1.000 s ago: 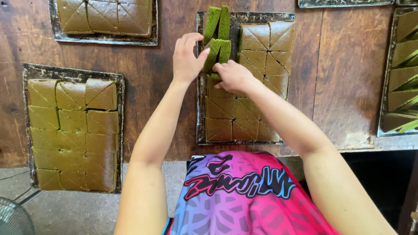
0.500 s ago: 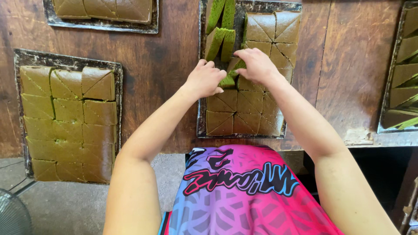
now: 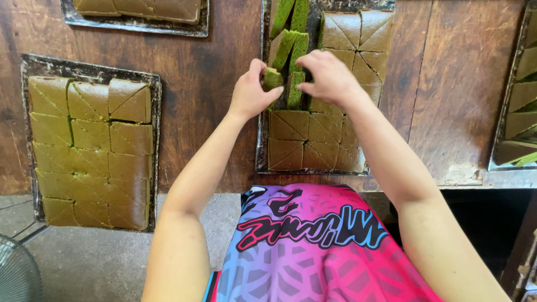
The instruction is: The person picks up triangular and rectangular pieces of green baked goods from several trays and rearranges them onto a single tray by hand, standing them upright in rows.
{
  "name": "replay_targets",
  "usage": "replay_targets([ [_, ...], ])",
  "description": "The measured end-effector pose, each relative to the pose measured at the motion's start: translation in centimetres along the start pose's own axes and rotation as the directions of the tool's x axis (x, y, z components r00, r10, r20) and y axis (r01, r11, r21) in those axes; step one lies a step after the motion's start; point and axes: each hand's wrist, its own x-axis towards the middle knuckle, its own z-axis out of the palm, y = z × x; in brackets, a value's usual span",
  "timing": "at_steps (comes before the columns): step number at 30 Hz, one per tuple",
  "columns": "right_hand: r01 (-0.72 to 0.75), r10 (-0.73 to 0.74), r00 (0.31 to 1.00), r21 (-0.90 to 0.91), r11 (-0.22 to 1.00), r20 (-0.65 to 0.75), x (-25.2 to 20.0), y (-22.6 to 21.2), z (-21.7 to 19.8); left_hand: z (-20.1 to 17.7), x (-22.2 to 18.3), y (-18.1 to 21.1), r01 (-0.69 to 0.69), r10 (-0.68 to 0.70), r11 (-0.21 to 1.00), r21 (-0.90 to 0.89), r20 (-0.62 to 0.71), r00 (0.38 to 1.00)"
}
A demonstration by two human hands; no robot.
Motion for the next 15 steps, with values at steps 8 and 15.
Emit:
replay_targets([
  [8, -0.100, 0.072, 0.965, 0.103, 0.990, 0.254, -3.9, -4.4, 5.6, 2.0, 0.5, -1.5, -0.160, 0.151, 0.966, 0.204, 0.060, 0.987],
  [15, -0.206, 0.222, 0.927, -0.084, 0.975, 0.303, -3.2, -6.3, 6.7, 1.3, -0.8, -1.2, -0.317, 0.340, 0.914, 0.255, -0.053, 0.939],
])
